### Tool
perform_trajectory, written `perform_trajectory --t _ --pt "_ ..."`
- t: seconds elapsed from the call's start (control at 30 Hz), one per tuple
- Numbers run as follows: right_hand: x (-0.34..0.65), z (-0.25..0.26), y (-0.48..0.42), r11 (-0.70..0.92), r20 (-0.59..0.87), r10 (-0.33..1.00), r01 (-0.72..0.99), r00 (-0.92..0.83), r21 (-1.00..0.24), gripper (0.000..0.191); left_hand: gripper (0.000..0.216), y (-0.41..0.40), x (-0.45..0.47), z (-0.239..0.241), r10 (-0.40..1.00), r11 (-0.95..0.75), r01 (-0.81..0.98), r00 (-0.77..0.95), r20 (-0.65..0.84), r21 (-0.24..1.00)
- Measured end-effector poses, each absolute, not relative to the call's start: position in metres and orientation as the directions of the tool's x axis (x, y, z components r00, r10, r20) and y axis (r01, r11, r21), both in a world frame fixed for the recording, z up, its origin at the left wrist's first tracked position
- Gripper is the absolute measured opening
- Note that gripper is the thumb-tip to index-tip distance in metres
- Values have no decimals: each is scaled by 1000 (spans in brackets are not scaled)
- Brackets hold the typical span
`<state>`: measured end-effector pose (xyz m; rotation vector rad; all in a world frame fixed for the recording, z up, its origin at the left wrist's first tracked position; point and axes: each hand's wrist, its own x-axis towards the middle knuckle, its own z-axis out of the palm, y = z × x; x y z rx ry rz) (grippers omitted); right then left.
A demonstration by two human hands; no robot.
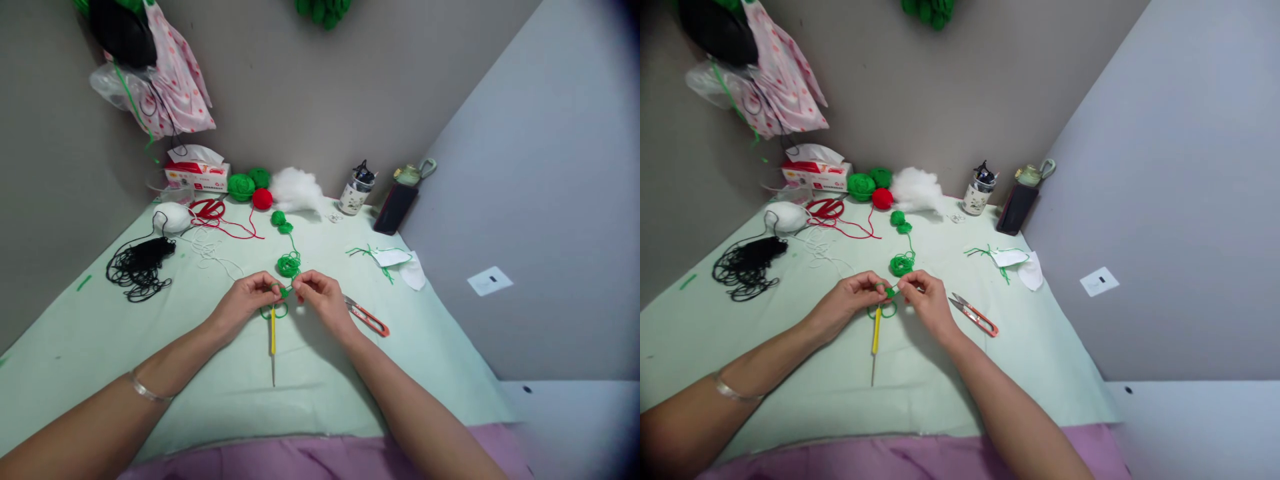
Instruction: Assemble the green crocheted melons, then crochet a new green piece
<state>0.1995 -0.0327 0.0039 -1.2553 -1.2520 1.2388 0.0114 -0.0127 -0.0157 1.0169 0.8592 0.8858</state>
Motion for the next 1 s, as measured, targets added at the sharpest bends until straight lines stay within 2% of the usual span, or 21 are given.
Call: perform_trajectory --t 0.2,0.33,0.37,0.5,0.63,0.77,0.83,0.93,1.0 --pt "198 2 -32 -78 -78 996 0 -39 -997 21 40 -14 11 -19 887 297 -241 427 -174 924" --pt "199 -1 -29 -105 -103 994 -43 -42 -994 23 67 -15 10 -18 870 306 -232 463 -172 923" --pt "199 -1 -29 -109 -107 993 -50 -43 -993 23 63 -15 10 -18 866 307 -226 469 -173 924" --pt "200 -2 -28 -106 -104 994 -51 -41 -993 22 19 -15 9 -17 857 310 -182 479 -192 933" --pt "198 -2 -30 -74 -73 996 -10 -42 -997 18 17 -14 11 -16 852 316 -146 477 -213 937" --pt "194 -2 -36 31 30 999 67 -18 -997 10 24 -14 12 -17 856 330 -167 468 -220 929" --pt "192 -3 -40 165 161 986 177 -38 -970 7 28 -14 11 -17 858 338 -183 464 -222 923" --pt "192 -8 -43 445 409 895 427 -179 -787 11 30 -13 9 -17 856 354 -198 461 -232 914" --pt "193 -11 -44 562 501 822 530 -270 -635 15 29 -12 9 -17 858 365 -207 452 -242 908"
